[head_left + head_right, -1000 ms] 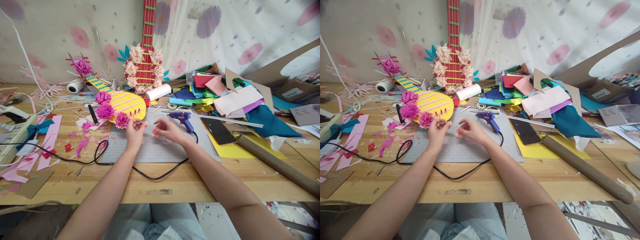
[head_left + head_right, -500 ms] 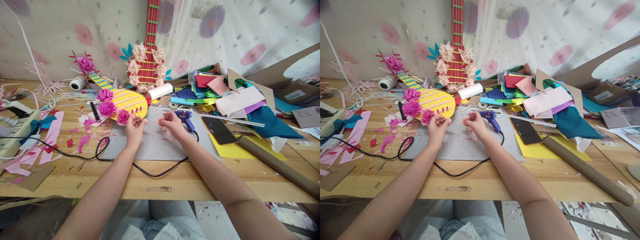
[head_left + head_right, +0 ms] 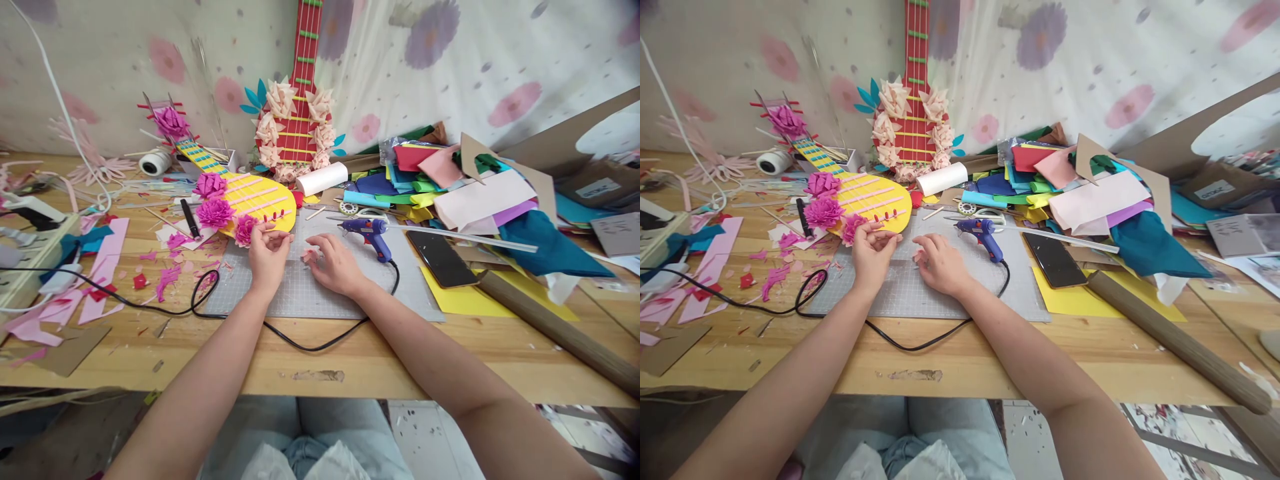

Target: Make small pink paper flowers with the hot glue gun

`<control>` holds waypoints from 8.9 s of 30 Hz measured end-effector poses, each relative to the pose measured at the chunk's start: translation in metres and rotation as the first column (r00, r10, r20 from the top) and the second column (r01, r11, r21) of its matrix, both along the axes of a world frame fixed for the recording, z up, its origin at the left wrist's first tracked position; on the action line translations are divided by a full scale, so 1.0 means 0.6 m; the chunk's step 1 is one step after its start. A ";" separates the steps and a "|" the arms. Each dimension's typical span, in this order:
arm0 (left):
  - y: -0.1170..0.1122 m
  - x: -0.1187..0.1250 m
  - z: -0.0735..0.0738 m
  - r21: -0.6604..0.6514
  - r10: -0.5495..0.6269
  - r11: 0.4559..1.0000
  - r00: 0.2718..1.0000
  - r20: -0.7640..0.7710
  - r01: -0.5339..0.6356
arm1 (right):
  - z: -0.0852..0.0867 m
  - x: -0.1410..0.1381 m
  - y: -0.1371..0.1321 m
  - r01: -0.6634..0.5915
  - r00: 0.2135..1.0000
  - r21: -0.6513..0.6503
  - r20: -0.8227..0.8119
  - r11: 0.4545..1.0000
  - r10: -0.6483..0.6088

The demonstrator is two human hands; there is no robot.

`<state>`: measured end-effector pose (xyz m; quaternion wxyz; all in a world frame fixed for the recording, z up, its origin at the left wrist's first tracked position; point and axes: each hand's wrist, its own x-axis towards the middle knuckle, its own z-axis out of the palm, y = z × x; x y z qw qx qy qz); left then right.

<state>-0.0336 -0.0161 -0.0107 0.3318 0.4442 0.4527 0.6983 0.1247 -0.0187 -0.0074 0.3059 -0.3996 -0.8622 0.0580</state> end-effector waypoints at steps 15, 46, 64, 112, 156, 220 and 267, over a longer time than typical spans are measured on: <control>-0.008 0.004 0.003 -0.060 -0.016 0.998 0.992 -0.125 0.009 | -0.012 0.025 0.032 -0.051 0.987 -0.259 -0.158 0.964 0.010; -0.020 -0.006 0.000 0.380 0.235 0.916 0.592 -0.771 0.131 | -0.008 0.006 0.015 -0.110 0.916 -0.365 -0.398 0.924 -0.047; -0.023 -0.011 -0.001 0.251 0.104 0.950 0.569 -0.816 0.187 | -0.002 0.009 0.014 -0.094 0.917 -0.353 -0.396 0.931 -0.057; -0.024 0.014 -0.009 0.011 -0.044 0.998 0.777 -0.629 0.065 | -0.009 -0.003 0.014 0.015 0.983 -0.144 -0.180 0.989 -0.041; -0.006 0.010 -0.007 -0.143 -0.228 0.974 0.750 -0.621 0.178 | -0.005 0.087 0.010 0.163 0.970 -0.458 -0.088 0.874 -0.227; -0.015 0.028 0.008 -0.304 -0.143 0.940 0.989 0.048 0.151 | 0.046 0.193 0.015 -0.026 0.895 -0.626 -0.362 0.779 -0.261; -0.023 0.035 0.010 -0.349 -0.196 0.913 0.978 0.074 0.209 | 0.045 0.116 -0.004 -0.047 0.933 -0.596 -0.313 0.801 -0.178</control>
